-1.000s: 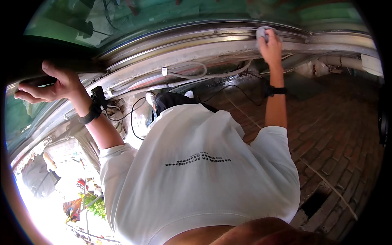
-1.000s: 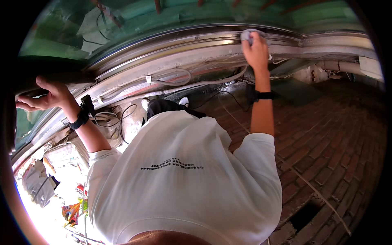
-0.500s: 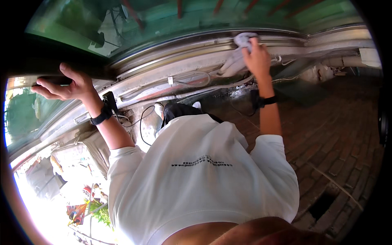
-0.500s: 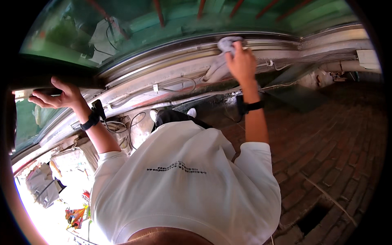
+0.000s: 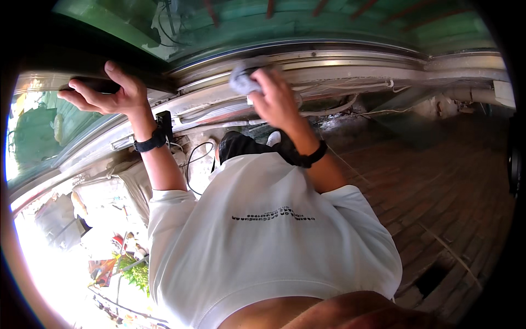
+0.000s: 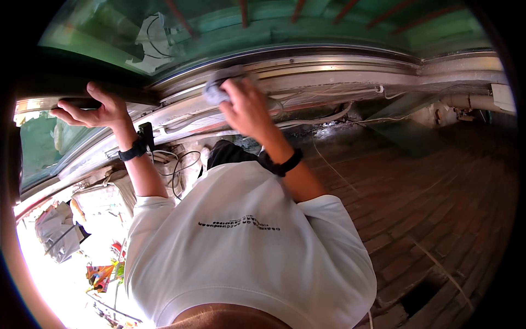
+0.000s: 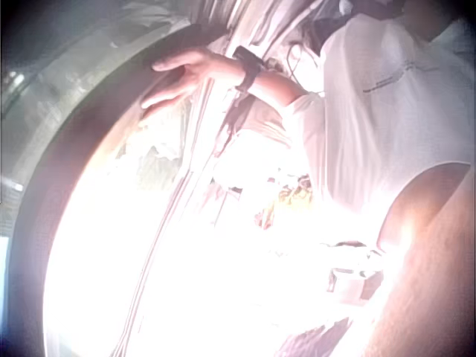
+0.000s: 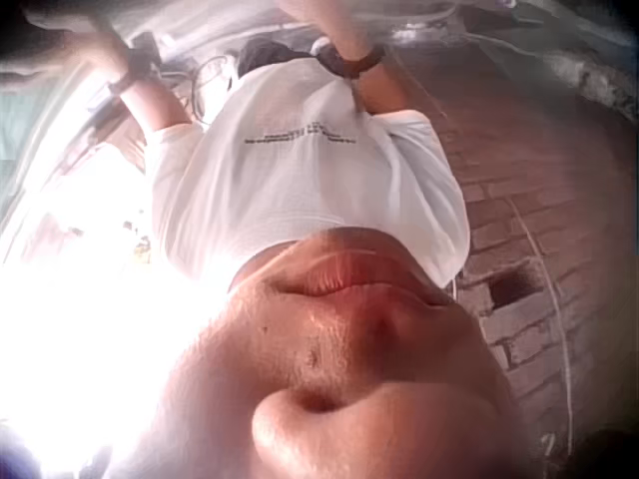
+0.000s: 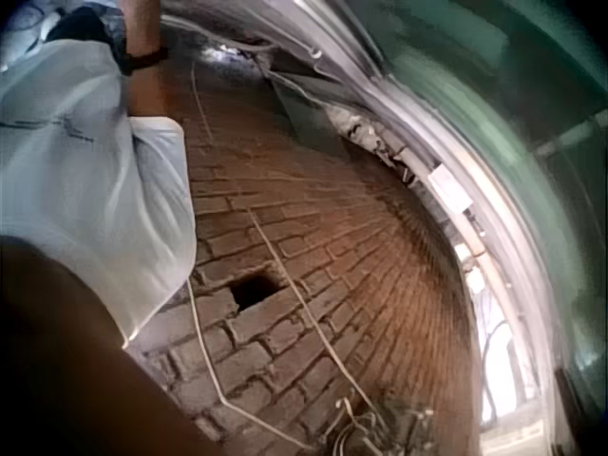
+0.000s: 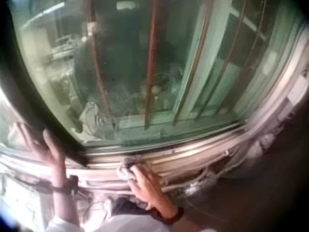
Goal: The person cleans a large glass window using a cloth, wiping the surface and the metal frame in circular and linear motions. The person then moves away from the window, walks past a ladder and some plants, and places the cloth on a nearby surface.
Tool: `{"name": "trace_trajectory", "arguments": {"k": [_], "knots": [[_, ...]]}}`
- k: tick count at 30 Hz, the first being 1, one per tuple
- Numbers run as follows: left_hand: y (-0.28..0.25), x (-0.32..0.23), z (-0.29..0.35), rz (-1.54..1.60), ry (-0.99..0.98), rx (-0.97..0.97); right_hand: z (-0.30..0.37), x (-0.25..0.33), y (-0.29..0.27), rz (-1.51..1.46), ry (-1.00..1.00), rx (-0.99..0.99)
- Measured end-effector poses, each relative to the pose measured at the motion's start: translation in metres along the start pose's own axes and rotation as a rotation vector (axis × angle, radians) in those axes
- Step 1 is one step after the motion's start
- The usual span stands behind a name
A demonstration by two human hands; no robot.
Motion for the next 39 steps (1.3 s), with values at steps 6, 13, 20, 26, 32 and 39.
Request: {"name": "trace_trajectory", "arguments": {"k": [6,13,20,26,32,39], "knots": [[-0.014,0.005,0.001,0.082,0.067,0.021,-0.005,0.034,0.079,-0.718,0.183,0.174],[-0.080,0.047,-0.007,0.797,0.024,0.591,-0.023,0.078,0.130,-1.343,0.273,0.065],[-0.190,0.158,0.125,0.865,-0.882,0.793,-0.053,0.147,0.197,-1.405,0.176,0.235],[-0.270,0.183,0.192,1.301,-1.090,1.077,-0.069,0.215,0.272,-1.193,0.091,0.529],[-0.301,0.214,0.205,1.401,-1.283,0.575,-0.092,0.311,0.340,-0.135,-0.327,0.841],[-0.347,0.276,0.253,1.166,-1.428,0.586,-0.102,0.452,0.224,-0.363,-1.083,-0.339]]}}
Point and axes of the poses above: each hand's wrist, its own z-axis away from the middle knuckle, its own y-axis out of the palm, x = y × z, the point moved 2 cm from there along -z, towards the middle knuckle, and after that the axes turned 11 degrees about x, right-handed, at the moved point
